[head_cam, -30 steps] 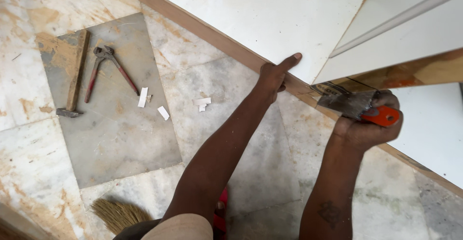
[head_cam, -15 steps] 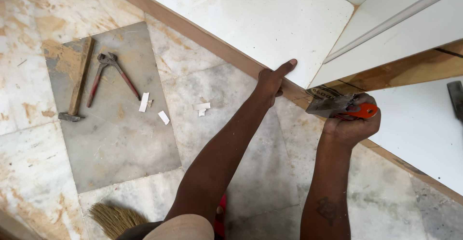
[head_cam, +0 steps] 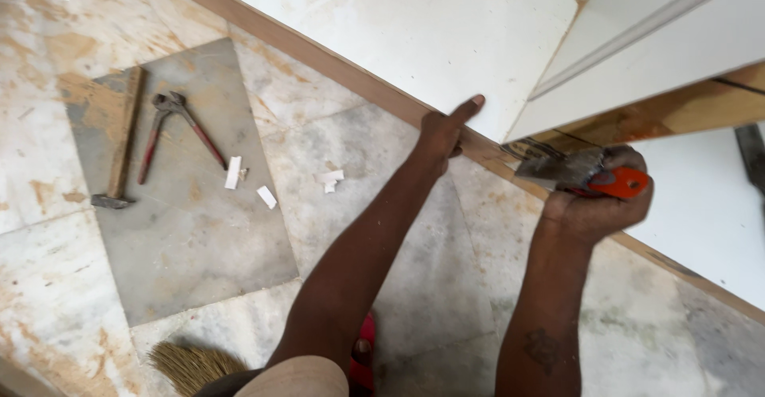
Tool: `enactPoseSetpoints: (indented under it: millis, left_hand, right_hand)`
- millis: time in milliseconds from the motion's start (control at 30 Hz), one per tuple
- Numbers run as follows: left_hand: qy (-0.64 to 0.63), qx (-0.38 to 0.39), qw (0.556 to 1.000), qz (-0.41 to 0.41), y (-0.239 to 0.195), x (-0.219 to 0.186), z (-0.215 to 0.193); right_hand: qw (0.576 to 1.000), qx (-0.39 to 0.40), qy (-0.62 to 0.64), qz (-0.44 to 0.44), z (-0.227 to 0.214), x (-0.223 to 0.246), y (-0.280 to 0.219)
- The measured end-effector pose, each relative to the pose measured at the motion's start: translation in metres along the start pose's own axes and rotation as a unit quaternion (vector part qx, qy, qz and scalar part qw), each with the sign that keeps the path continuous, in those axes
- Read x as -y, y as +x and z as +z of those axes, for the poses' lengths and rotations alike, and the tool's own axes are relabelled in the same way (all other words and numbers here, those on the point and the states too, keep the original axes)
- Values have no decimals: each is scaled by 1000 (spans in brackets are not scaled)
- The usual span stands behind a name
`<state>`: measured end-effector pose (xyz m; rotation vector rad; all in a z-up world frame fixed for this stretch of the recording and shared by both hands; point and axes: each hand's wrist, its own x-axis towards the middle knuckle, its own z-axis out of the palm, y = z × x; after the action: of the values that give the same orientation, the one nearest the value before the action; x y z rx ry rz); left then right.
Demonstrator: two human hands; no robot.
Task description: The person uses a hand plane to trim the edge of a white wooden panel installed along the base of a wall. They repeatedly push the plane along the seam to shave off material and smooth the edge. Another person is visible nearby working on the floor.
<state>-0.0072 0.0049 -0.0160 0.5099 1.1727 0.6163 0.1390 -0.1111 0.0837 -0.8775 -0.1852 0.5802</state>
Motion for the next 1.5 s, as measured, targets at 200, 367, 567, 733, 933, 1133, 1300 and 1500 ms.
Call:
enactPoseSetpoints:
  millis: [200, 367, 567, 733, 933, 1133, 1300, 1500]
  left_hand:
    - [12, 9, 1000, 18, 4, -10, -1]
    - [-11, 8, 1000, 3, 3, -3, 2]
    - [-9, 21, 1000, 2, 3, -1, 0]
    - [-13, 23, 1000, 5, 6, 1, -2]
    - [-25, 8, 1000, 3, 2, -2, 2]
    - [-10, 11, 1000, -1, 10, 1, -1]
    - [-12, 17, 1000, 10, 7, -1, 1]
    - [1, -2, 1000, 27, 8, -12, 6]
  right_hand:
    - [999, -5, 31, 22, 1, 5, 8]
    - [999, -20, 24, 23, -7, -9, 3]
    - [999, -13, 19, 31, -8, -9, 3]
    - [998, -41, 40, 16, -8, 10, 6]
    - [999, -22, 23, 36, -10, -23, -1]
    - [997, -49, 40, 42, -21, -15, 6]
    - [999, 28, 36, -15, -24, -2, 13]
    - [996, -71, 21, 52, -22, -47, -3]
